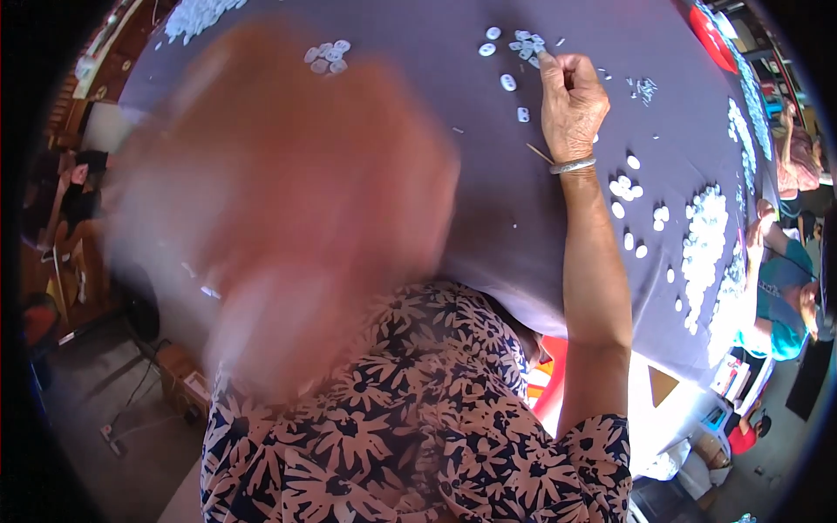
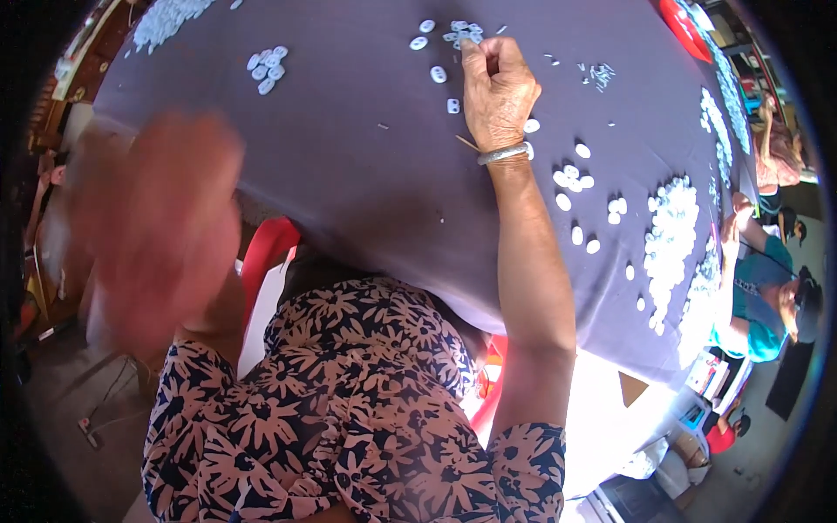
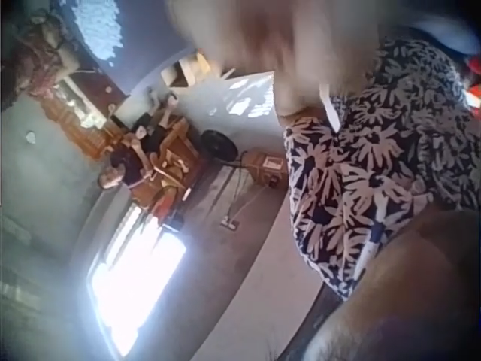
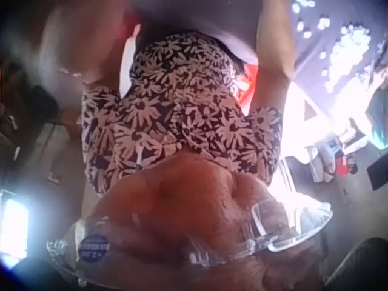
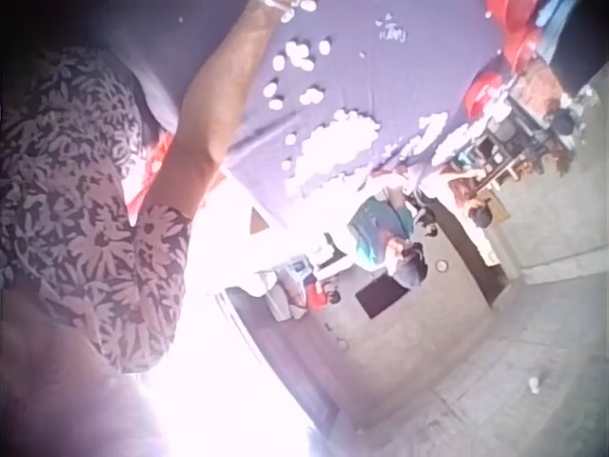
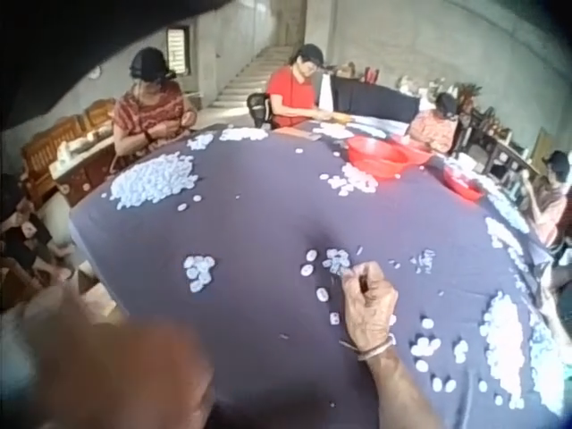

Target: The person assembles small plastic components by inserting metal pins into the plastic pieces by hand, fitting the parts together, and placing the assembled pieces on the table.

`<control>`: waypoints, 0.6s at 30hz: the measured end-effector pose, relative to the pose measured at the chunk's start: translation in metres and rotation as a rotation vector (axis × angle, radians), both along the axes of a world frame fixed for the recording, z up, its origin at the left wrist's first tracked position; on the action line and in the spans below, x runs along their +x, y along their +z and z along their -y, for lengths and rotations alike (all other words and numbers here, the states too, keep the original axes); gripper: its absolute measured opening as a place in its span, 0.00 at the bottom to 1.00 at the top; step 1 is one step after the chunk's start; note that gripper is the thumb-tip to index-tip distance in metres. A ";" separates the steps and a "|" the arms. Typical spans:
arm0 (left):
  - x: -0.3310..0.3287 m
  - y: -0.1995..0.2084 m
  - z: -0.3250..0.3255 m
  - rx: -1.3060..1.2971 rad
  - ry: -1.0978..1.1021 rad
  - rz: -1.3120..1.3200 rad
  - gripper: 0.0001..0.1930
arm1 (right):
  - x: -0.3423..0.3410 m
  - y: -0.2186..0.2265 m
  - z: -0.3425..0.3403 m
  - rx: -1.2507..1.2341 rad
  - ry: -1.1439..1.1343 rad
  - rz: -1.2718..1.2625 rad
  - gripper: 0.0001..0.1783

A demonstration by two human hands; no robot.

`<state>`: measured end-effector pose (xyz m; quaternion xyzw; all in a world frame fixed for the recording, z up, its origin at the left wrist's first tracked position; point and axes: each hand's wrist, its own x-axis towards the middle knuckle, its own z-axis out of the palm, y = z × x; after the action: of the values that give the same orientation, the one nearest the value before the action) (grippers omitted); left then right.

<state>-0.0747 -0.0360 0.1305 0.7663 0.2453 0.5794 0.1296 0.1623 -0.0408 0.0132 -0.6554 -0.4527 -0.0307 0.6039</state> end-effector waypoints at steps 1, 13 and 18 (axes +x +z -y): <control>0.007 0.005 0.000 -0.085 -0.096 0.004 0.06 | 0.003 -0.001 0.002 -0.010 -0.027 -0.034 0.11; -0.091 0.085 0.043 -1.110 -1.060 -0.064 0.11 | 0.015 -0.011 0.001 0.077 -0.032 -0.128 0.08; -0.073 0.089 0.035 -0.913 -1.317 -0.020 0.12 | 0.018 -0.013 0.002 0.085 -0.044 -0.117 0.08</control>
<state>-0.1480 -0.0708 0.2193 0.6301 -0.0433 0.2192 0.7437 0.1800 -0.0425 0.0002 -0.6396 -0.4003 -0.0247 0.6558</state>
